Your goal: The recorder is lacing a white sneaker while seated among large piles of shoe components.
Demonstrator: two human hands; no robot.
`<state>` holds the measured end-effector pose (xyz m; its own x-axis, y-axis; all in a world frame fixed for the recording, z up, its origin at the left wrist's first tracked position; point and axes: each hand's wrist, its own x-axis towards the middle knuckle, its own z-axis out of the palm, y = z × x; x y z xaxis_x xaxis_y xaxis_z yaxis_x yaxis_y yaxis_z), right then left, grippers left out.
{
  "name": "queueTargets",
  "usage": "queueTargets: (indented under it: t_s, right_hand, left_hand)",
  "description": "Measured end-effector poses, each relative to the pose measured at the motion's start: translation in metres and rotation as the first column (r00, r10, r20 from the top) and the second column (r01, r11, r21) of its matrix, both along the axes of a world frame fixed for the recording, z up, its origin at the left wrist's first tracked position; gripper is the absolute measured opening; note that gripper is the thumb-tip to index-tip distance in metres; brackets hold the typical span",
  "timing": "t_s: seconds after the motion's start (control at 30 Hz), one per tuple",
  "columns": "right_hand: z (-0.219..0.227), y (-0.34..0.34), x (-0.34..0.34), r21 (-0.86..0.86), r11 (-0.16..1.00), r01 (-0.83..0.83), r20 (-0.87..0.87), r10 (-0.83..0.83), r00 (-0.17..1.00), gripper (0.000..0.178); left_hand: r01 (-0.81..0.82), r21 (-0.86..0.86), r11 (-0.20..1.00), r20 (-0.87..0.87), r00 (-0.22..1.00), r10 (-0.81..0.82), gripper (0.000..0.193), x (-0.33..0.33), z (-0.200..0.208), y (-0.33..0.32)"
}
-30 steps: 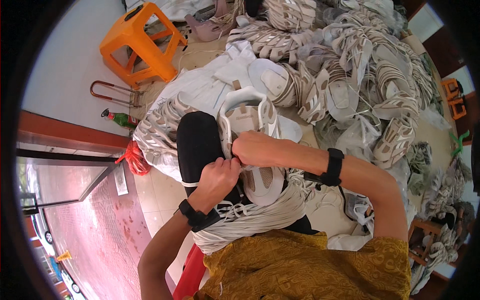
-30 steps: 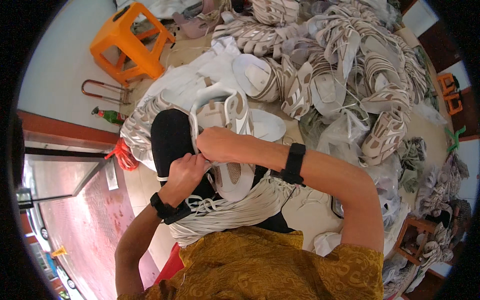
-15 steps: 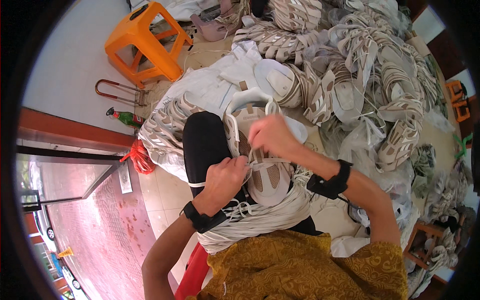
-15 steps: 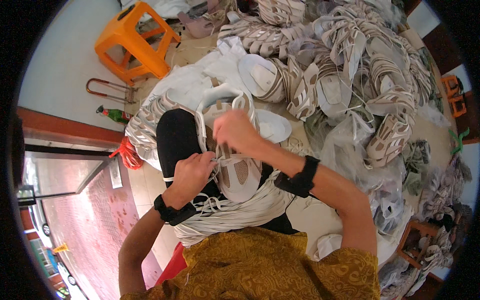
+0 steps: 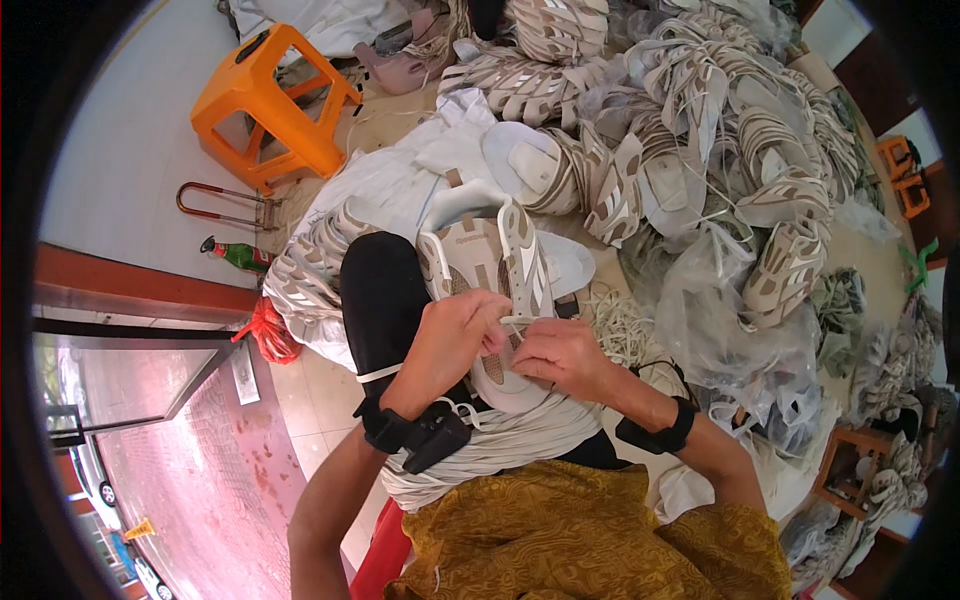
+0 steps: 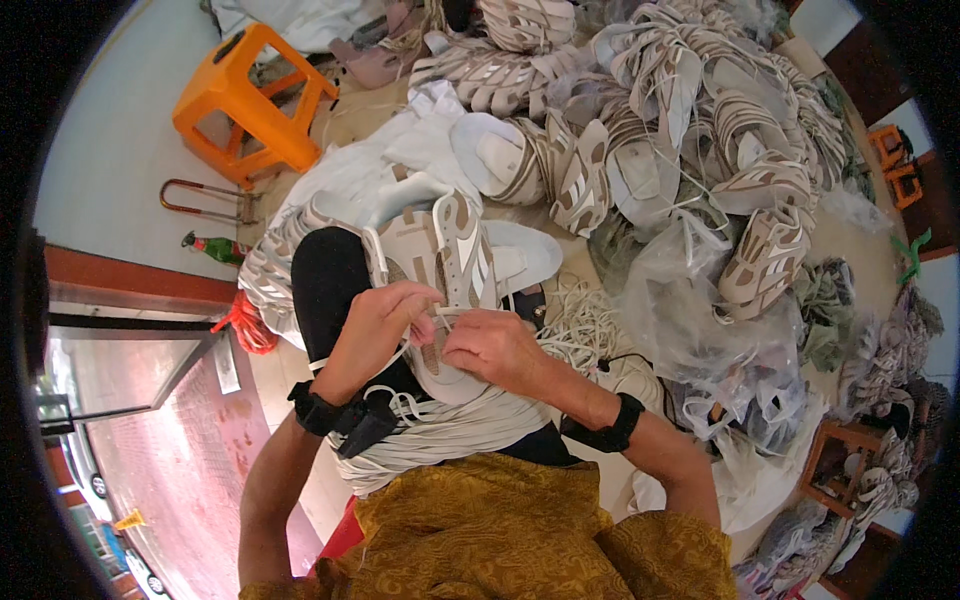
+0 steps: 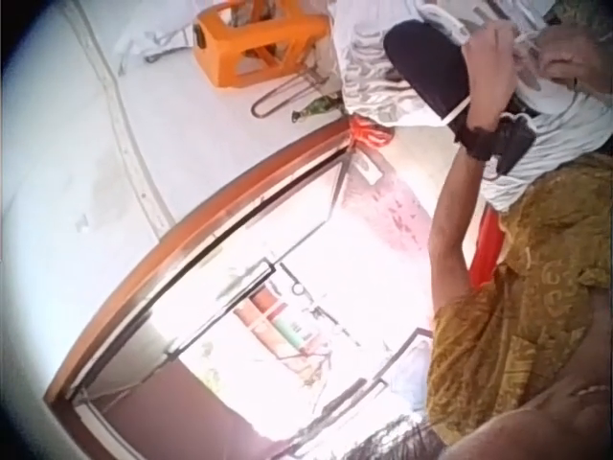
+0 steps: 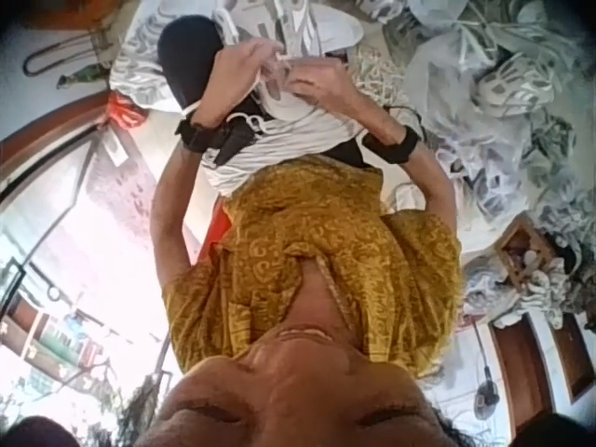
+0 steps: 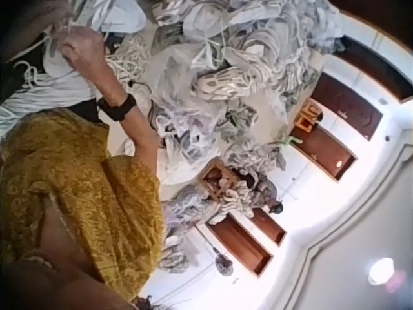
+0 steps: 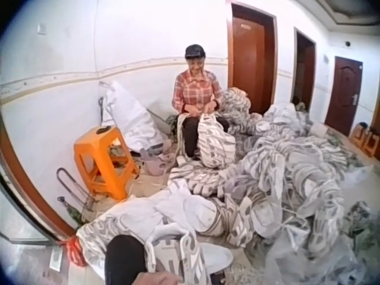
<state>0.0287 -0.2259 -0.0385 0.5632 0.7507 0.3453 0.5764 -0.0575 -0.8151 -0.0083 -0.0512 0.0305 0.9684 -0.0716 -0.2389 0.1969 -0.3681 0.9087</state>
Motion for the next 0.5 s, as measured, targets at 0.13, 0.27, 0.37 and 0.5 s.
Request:
queueTargets:
  t_s: [0.13, 0.27, 0.37, 0.5]
  right_hand:
    - [0.001, 0.001, 0.004, 0.032, 0.996, 0.083, 0.086, -0.086, 0.993, 0.009]
    - [0.0, 0.005, 0.005, 0.02, 0.999, 0.032, 0.202, -0.035, 0.979, 0.009]
    - [0.001, 0.006, 0.006, -0.032, 0.999, 0.02, 0.271, -0.011, 0.962, 0.01]
    - [-0.001, 0.009, 0.005, -0.019, 1.0, 0.024, 0.337, -0.016, 0.941, 0.01]
  left_hand:
    - [0.061, -0.047, 0.997, -0.101, 0.993, -0.066, 0.023, -0.005, -0.016, 0.001]
    - [0.14, 0.011, 0.99, -0.105, 0.985, -0.138, 0.021, -0.004, -0.016, -0.004]
    - [0.012, -0.018, 1.0, -0.156, 0.988, -0.015, 0.019, -0.002, -0.015, -0.007]
    - [0.024, 0.0, 1.0, -0.112, 0.993, -0.024, 0.019, 0.0, -0.019, -0.008]
